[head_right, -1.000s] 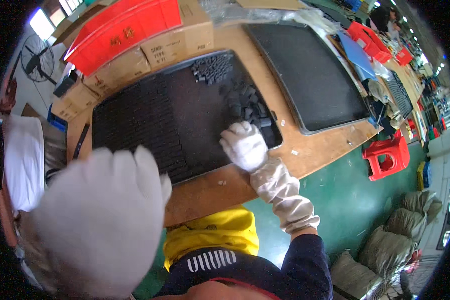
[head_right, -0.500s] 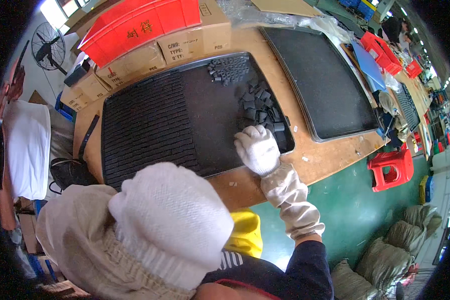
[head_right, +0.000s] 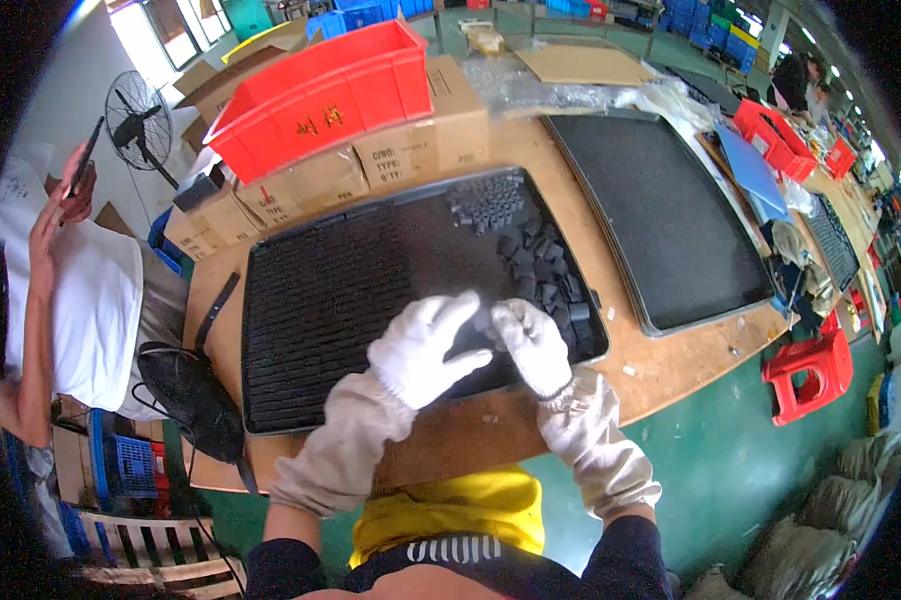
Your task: The person assembles small black cylindrical components by hand, inserting them into a black tray with a grid pattern. They occasionally use pliers to adjust or remove parts. The person works at a table in a factory setting, with other workers visible in the background.
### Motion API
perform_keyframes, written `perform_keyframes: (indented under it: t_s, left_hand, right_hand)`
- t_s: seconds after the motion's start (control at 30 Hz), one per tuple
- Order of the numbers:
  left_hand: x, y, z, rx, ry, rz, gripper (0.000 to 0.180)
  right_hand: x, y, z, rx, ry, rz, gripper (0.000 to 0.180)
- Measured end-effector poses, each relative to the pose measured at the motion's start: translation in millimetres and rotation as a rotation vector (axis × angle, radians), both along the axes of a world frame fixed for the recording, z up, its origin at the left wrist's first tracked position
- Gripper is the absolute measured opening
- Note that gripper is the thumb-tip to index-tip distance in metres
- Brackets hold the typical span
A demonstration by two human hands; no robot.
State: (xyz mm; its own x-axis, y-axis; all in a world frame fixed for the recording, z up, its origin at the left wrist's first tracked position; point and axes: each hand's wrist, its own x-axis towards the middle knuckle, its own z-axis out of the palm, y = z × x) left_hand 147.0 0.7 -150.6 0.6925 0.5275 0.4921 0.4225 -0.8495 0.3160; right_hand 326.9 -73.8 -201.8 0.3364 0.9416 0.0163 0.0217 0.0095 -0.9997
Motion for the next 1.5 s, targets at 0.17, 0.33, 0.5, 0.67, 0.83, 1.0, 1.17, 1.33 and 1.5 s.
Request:
perform_keyframes:
  t_s: [0.17,0.33,0.5,0.67,0.83,1.0,1.17,1.33,1.5]
  left_hand:
    - [17,29,-37,0.067,0.094,0.052,0.052]
    - [10,45,-39,0.028,0.068,0.114,0.045]
    - [-2,76,-57,-0.580,-0.447,0.031,0.033]
    - [-7,79,-56,-0.732,-0.605,-0.040,0.028]
    - [-6,75,-52,-0.874,-0.585,-0.061,0.028]
    - [-12,78,-49,-0.902,-0.598,-0.061,0.031]
    - [-18,91,-56,-0.860,-0.519,0.018,0.027]
    - [-19,89,-54,-0.856,-0.404,0.000,0.026]
    - [-18,93,-64,-0.952,-0.516,-0.047,0.028]
  right_hand:
    - [-1,22,-10,0.043,-0.003,0.041,0.025]
    - [9,47,-12,0.022,-0.176,0.146,0.023]
    - [46,120,5,0.391,-1.136,-0.283,0.016]
    - [58,166,-18,0.186,-1.468,-0.161,0.022]
    - [53,179,-27,0.116,-1.606,-0.144,0.023]
    - [44,176,-21,0.208,-1.575,-0.244,0.015]
    - [8,118,23,0.289,-0.266,0.139,0.014]
    - [-7,102,23,0.392,-0.466,0.196,0.016]
    - [-8,99,23,0.271,-0.410,0.073,0.020]
